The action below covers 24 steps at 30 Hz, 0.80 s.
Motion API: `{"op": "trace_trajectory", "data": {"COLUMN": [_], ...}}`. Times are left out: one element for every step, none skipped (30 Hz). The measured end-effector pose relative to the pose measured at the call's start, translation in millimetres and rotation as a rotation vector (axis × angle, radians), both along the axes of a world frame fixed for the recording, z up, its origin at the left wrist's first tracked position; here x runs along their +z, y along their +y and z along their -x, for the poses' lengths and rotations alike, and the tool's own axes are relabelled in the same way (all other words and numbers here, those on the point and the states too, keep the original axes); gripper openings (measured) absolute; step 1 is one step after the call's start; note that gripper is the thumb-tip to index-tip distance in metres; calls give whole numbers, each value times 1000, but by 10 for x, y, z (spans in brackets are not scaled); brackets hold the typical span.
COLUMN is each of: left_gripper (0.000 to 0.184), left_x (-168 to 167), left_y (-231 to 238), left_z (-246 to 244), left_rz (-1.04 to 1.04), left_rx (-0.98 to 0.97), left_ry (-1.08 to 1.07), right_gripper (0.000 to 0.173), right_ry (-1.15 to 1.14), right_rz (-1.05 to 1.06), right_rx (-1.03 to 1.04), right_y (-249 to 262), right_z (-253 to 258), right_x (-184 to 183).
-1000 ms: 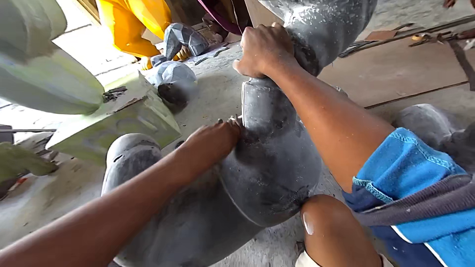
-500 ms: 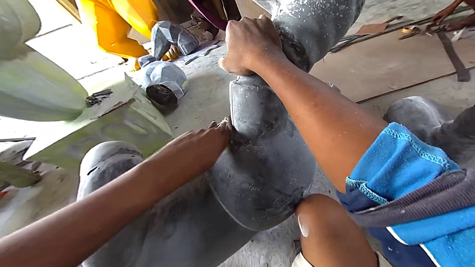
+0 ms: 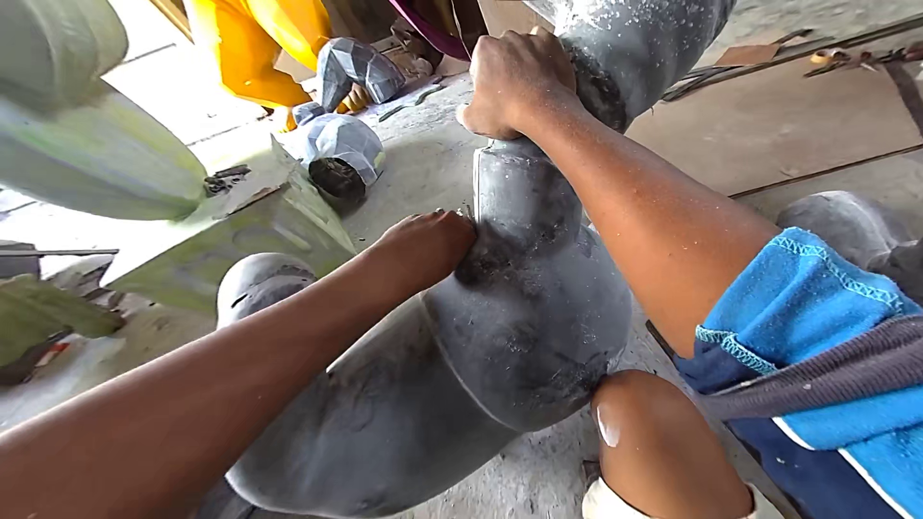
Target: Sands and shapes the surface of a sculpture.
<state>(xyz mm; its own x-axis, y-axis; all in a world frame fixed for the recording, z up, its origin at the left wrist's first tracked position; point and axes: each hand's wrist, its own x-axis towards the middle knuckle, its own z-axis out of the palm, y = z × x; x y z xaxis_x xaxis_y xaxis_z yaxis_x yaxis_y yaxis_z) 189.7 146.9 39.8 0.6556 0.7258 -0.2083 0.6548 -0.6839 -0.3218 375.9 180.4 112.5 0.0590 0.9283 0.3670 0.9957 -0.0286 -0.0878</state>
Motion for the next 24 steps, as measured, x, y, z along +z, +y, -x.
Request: {"op": "trace_trajectory", "data": {"left_gripper": [14, 18, 21, 28, 33, 28, 19, 13, 13, 14, 16, 21, 25, 32, 35, 27, 21, 19, 24, 36, 47, 53, 54, 56], "left_x": [24, 44, 60, 46, 2, -55, -81, -58, -10, 17, 27, 33, 22, 3, -25, -76, -97, -100, -116, -146, -187, -256, -371, -488], "left_y": [-91, -225, -318, -323, -253, -135, -23, 17, -19, -104, -212, -303, -349, -327, -241, -125, -45, 1, -34, -163, -358, -574, -734, -802], "left_z": [-12, 1, 16, 42, 81, 112, 103, 57, -3, -27, -13, 4, 27, 52, 66, 87, 99, 116, 171, 258, 353, 450, 542, 608], "left_rz": [-2, -16, -41, -38, -20, -21, -27, -25, -21, -13, -14, -17, -2, 33, 67, 83, 100, 111, 124, 138, 142, 124, 83, 50], "left_rx": [-6, -26, -41, -40, -31, -27, -22, -10, -1, 0, -15, -27, -17, 16, 52, 73, 94, 93, 76, 57, 42, 44, 52, 67], "left_ry": [19, 39, 69, 80, 70, 42, 27, 25, 31, 21, 6, 2, 3, -9, -26, -55, -91, -145, -229, -329, -420, -483, -555, -603], "right_gripper": [45, 45, 45, 46, 46, 47, 47, 47, 47, 47, 47, 46, 45, 45, 45, 45, 46, 47, 47, 47, 47, 47, 47, 45], "right_ry": [2, 4, 4, 6, 14, 19, 17, 13, 7, 3, -1, -4, -5, -2, 5, 22, 28, 28, 18, 12, 8, 9, 16, 23], "right_rz": [8, 15, 9, -2, -2, -1, -3, -4, 0, 7, 10, 7, 2, -1, -6, 0, 4, -1, 2, 10, 13, 14, 12, 0], "right_rx": [-4, -7, -11, -16, -16, -16, -18, -15, -15, -18, -16, -19, -20, -19, -14, 1, 14, 20, 20, 23, 20, 11, 9, 8], "right_y": [-5, -16, -18, -20, -33, -43, -44, -42, -38, -40, -40, -32, -34, -41, -47, -56, -55, -34, -15, -11, -16, -32, -50, -56], "right_z": [-4, -2, -16, -42, -47, -30, -19, -6, -10, -18, -15, -31, -56, -60, -66, -58, -34, -34, -35, -37, -47, -62, -59, -61], "right_x": [5, -7, -5, -12, -42, -62, -55, -37, -14, -7, -13, -6, -18, -36, -48, -57, -60, -29, 1, 7, -1, -6, -24, -25]}}
